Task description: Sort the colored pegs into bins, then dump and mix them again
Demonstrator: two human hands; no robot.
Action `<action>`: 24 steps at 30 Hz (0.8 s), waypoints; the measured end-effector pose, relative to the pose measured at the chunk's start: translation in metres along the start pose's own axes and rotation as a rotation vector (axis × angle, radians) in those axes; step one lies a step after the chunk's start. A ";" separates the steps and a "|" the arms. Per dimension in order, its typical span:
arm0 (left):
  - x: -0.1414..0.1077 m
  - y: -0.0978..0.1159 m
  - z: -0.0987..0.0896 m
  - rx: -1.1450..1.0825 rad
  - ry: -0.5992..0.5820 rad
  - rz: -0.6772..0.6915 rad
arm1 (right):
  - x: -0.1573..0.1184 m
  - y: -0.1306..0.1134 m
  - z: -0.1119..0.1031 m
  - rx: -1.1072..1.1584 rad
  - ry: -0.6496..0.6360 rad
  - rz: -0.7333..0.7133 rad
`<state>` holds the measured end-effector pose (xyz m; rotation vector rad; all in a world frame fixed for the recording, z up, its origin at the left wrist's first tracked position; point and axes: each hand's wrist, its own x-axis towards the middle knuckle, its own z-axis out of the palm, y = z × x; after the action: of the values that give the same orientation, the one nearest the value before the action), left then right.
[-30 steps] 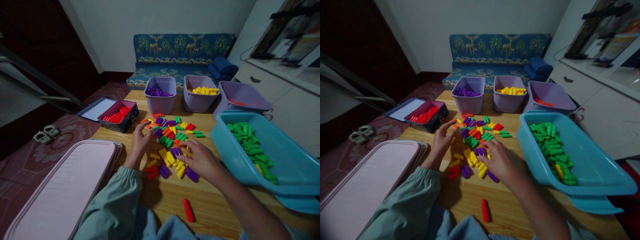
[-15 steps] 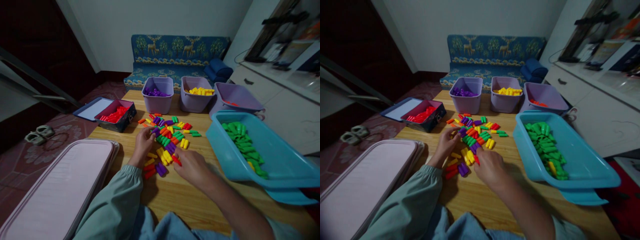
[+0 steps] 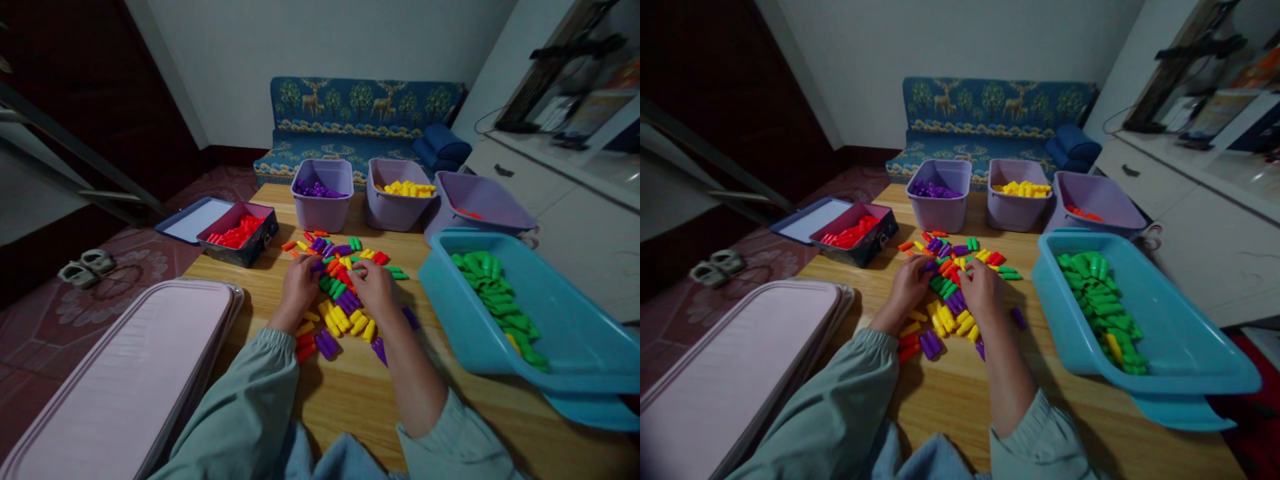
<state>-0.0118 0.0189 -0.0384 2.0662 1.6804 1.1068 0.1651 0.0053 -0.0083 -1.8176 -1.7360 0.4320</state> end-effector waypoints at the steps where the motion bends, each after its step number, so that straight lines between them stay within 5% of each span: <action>1: 0.000 0.000 0.000 0.020 -0.002 -0.008 | -0.001 0.000 0.001 0.027 0.005 -0.014; 8: 0.001 -0.004 -0.001 -0.008 0.081 0.002 | -0.003 0.006 0.012 0.254 0.004 -0.104; 12: 0.000 0.003 -0.001 -0.303 0.201 0.016 | -0.004 0.005 0.016 0.479 -0.006 -0.062; 18: 0.001 0.011 0.002 -0.784 0.187 -0.168 | -0.004 0.001 0.019 0.667 -0.058 -0.048; 24: 0.001 0.013 0.003 -0.960 0.144 -0.236 | -0.007 -0.003 0.024 0.790 -0.134 0.026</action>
<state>-0.0002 0.0171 -0.0319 1.1738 1.0448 1.5737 0.1473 0.0031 -0.0264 -1.2490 -1.3322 1.0902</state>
